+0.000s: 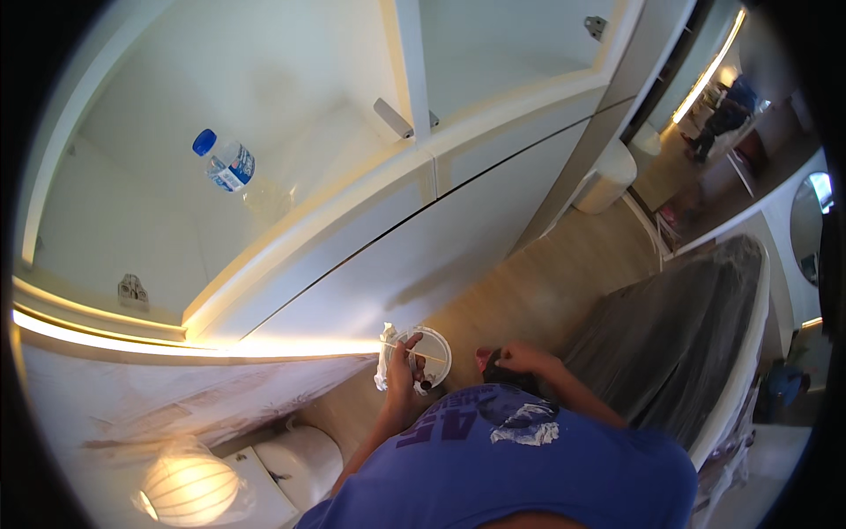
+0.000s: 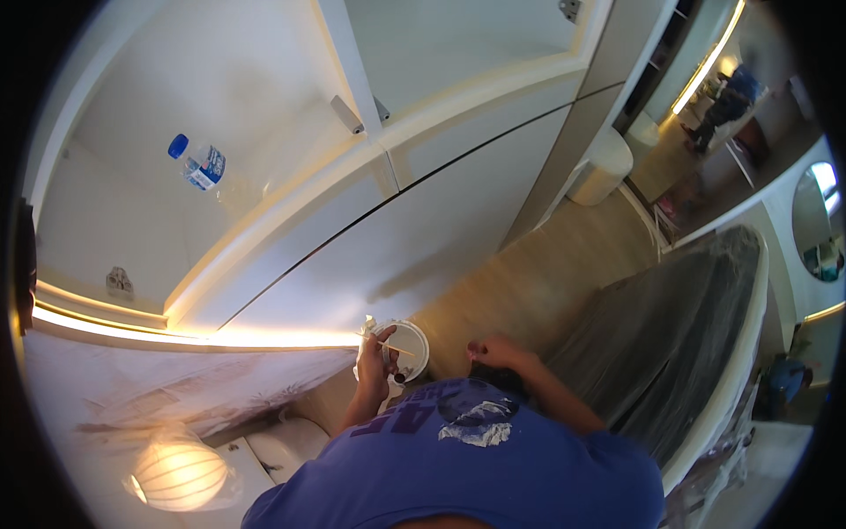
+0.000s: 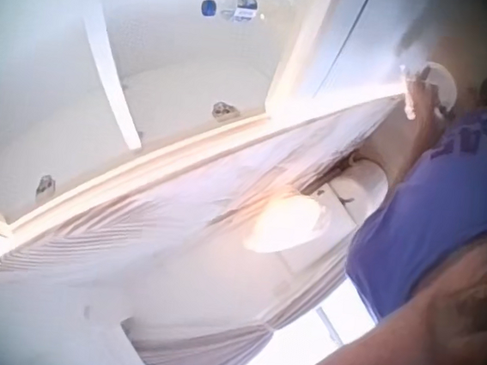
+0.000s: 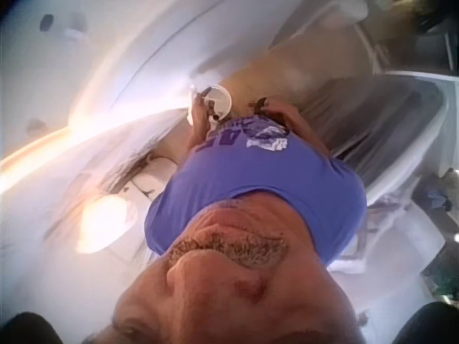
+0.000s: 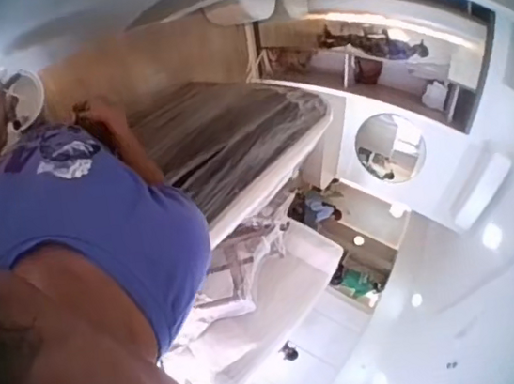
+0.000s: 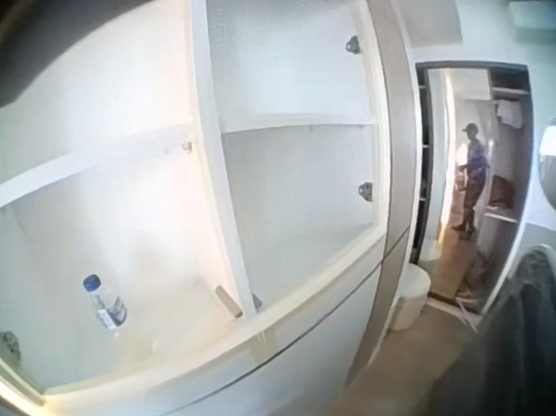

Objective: The person paints the inner edges and corners of a white cabinet using a small brush, repeatedly dipping the brush into a paint bucket held in their other hand.

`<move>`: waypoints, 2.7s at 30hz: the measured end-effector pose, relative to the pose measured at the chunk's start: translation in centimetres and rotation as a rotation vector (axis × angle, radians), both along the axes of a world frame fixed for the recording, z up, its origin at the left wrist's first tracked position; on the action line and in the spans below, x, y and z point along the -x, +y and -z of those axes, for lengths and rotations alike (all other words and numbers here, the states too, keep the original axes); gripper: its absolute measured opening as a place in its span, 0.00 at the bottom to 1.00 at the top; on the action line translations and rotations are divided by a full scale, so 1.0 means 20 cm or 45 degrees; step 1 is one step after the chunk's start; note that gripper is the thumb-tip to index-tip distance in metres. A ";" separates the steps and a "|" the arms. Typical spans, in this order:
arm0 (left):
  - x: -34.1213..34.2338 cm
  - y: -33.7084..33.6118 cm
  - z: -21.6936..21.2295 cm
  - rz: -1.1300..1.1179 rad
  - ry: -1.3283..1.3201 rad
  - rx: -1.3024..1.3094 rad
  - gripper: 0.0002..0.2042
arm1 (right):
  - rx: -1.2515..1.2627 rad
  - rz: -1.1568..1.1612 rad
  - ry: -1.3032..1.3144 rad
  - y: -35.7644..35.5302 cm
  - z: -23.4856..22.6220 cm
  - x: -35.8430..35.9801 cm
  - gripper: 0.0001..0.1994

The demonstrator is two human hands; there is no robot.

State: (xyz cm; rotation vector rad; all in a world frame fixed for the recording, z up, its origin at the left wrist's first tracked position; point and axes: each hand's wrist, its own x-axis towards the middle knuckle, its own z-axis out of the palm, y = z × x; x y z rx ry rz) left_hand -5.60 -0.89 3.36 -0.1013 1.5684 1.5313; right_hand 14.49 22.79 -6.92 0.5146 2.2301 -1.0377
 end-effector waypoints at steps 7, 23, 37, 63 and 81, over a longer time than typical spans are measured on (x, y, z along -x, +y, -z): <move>-0.36 0.44 0.05 -0.204 -0.166 -0.036 0.28 | 0.384 -0.001 0.711 0.26 -0.60 0.17 0.24; -0.80 0.87 -0.17 -0.692 0.046 -0.244 0.29 | 0.593 -0.676 1.149 0.51 -0.77 0.29 0.07; -0.94 0.21 -0.56 -0.985 0.111 0.276 0.35 | 0.742 -0.521 1.292 0.22 -0.89 0.44 0.09; -1.03 -0.82 -1.08 -0.907 0.562 0.923 0.16 | 0.638 -2.446 1.223 -1.29 -1.27 0.66 0.10; -1.06 -0.80 -1.05 -0.916 0.508 0.884 0.14 | 0.410 -2.880 1.388 -1.62 -0.81 0.63 0.15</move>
